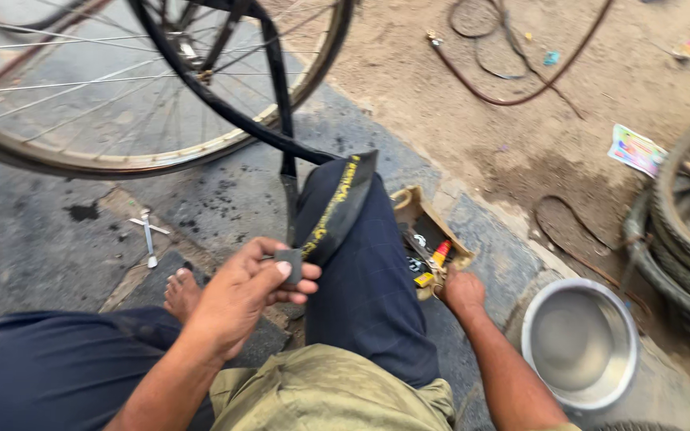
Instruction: The person roughens a bicycle inner tube with a rasp, cuts a patch with scissors, applies glue to the tube and patch, and presses the patch onto the tube. The person works on the tube while seated with it resting on their lap.
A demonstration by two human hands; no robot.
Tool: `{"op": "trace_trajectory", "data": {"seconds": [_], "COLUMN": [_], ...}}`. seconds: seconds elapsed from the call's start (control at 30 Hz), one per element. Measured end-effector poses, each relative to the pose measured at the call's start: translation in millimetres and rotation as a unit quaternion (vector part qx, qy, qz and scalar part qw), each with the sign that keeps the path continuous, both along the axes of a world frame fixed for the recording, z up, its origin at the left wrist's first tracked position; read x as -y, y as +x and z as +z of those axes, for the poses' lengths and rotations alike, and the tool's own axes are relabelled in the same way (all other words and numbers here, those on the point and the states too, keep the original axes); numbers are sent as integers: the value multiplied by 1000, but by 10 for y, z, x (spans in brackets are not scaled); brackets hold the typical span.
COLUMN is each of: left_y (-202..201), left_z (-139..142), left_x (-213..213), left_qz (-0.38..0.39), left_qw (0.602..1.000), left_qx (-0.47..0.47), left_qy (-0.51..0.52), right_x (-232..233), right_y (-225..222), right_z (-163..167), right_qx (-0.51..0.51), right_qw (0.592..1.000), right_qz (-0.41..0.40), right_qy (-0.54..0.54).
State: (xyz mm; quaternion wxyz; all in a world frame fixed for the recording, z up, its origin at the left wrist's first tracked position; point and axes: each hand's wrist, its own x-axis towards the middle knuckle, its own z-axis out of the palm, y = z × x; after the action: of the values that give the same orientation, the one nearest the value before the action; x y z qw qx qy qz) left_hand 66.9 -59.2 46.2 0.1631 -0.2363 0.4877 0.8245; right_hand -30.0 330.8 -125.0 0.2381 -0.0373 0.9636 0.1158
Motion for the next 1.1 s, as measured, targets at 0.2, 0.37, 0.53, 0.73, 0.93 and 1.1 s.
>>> {"op": "trace_trajectory", "data": {"seconds": [0.2, 0.37, 0.53, 0.73, 0.93, 1.1], "left_y": [-2, 6, -32, -251, -676, -773], "left_z": [-67, -137, -168, 101, 339, 346], "left_x": [29, 62, 21, -197, -467, -532], "left_qz": [-2, 19, 43, 23, -12, -21], "left_qw": [998, 997, 995, 982, 935, 926], "left_qx": [21, 8, 3, -16, -19, 22], "left_qy": [-54, -69, -95, -189, -353, -376], "right_x": [-49, -125, -127, -55, -85, -91], "right_y": [1, 37, 97, 82, 94, 127], "right_z": [-81, -84, -48, -5, 11, -11], "right_qx": [11, 32, 51, 78, 74, 54], "right_qw": [1000, 999, 998, 997, 997, 998], "right_qz": [1, 18, -24, -25, -27, -27], "right_qy": [-21, -39, -27, -14, -24, -33]}}
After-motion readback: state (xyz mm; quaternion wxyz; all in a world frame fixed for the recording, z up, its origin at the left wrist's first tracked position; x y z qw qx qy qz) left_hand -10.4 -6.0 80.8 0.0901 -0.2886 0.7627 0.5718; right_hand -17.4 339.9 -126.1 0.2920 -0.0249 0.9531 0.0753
